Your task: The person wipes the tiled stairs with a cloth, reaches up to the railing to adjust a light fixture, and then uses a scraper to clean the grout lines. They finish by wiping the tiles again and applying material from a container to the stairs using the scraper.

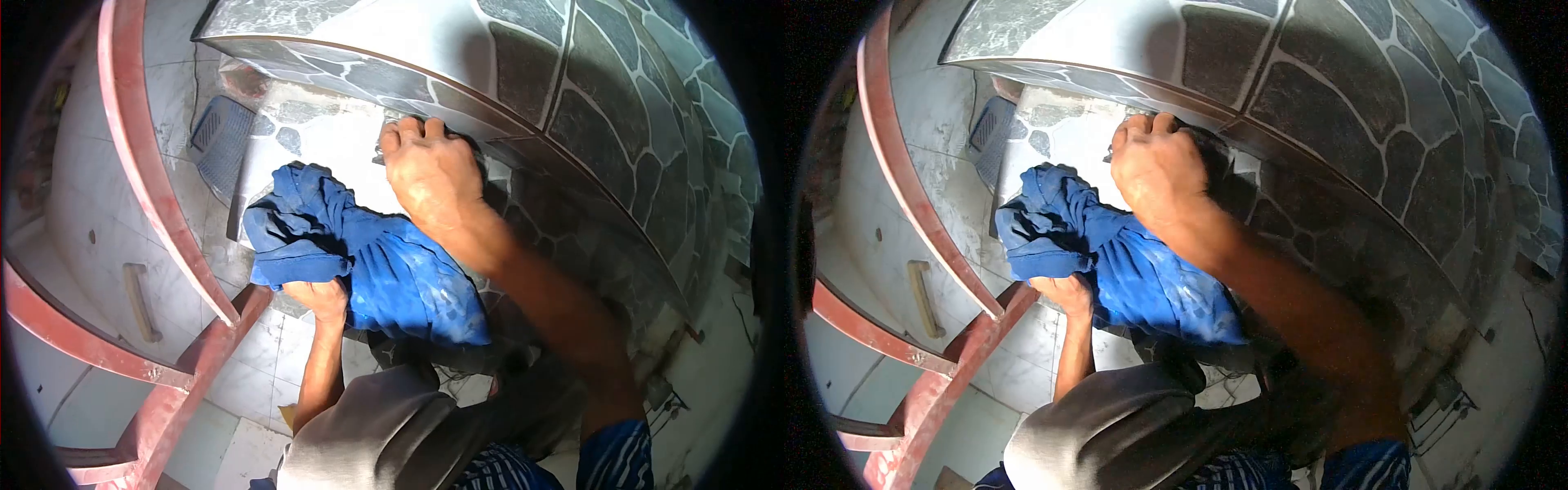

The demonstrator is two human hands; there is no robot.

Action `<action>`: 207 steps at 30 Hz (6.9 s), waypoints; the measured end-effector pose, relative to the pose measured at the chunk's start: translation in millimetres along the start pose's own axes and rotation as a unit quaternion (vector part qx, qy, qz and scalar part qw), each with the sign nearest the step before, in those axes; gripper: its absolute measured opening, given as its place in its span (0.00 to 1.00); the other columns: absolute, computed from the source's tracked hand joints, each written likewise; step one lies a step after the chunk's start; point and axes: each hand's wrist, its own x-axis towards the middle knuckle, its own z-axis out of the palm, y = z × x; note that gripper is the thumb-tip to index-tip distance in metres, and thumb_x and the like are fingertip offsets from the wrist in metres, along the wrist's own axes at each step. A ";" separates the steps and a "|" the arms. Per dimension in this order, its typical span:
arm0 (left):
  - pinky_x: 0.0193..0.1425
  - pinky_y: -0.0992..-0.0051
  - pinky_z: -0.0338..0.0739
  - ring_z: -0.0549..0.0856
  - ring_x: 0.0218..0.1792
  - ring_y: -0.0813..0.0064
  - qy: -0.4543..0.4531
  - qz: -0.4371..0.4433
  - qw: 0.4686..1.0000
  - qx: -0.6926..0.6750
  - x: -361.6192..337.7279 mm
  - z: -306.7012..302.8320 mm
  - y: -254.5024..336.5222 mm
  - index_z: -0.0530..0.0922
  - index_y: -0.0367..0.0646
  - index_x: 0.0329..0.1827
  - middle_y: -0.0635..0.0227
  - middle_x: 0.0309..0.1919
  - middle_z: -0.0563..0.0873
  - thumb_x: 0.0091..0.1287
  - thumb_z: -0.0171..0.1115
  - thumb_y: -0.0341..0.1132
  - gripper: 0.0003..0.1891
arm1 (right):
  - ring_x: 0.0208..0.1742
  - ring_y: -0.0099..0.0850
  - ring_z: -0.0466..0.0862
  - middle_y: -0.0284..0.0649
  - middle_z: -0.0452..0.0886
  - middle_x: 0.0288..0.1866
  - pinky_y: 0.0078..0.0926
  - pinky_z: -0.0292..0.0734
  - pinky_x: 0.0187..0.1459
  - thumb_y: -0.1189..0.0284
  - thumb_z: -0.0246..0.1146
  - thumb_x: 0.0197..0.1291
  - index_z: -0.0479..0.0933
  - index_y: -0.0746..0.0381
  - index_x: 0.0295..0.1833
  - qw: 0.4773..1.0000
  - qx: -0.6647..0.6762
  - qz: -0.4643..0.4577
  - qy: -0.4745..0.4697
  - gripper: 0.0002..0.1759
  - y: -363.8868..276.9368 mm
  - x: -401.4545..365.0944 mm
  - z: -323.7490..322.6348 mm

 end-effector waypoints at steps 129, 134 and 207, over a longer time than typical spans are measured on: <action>0.38 0.62 0.71 0.78 0.28 0.60 -0.009 -0.033 0.998 -0.052 6.0 2.4 6.4 0.77 0.35 0.28 0.60 0.26 0.81 0.65 0.55 0.36 0.13 | 0.38 0.37 0.80 0.43 0.81 0.38 0.29 0.77 0.26 0.69 0.61 0.53 0.81 0.68 0.46 0.989 -0.135 -0.033 0.042 0.17 -50.7 73.7 34.5; 0.38 0.62 0.70 0.77 0.28 0.60 0.006 -0.023 0.999 -0.033 0.8 4.1 -0.4 0.76 0.35 0.26 0.60 0.25 0.80 0.65 0.55 0.36 0.14 | 0.38 0.34 0.80 0.42 0.81 0.38 0.28 0.78 0.25 0.70 0.60 0.54 0.80 0.67 0.42 0.987 -0.132 -0.067 0.066 0.13 -48.9 55.5 30.5; 0.74 0.60 0.67 0.75 0.66 0.61 0.243 -0.285 0.792 -0.481 -130.3 -150.5 99.1 0.65 0.35 0.72 0.57 0.67 0.75 0.74 0.52 0.37 0.26 | 0.34 0.52 0.87 0.59 0.84 0.32 0.49 0.82 0.36 0.72 0.63 0.55 0.82 0.69 0.36 0.976 0.216 -0.003 0.007 0.09 31.1 18.4 -28.2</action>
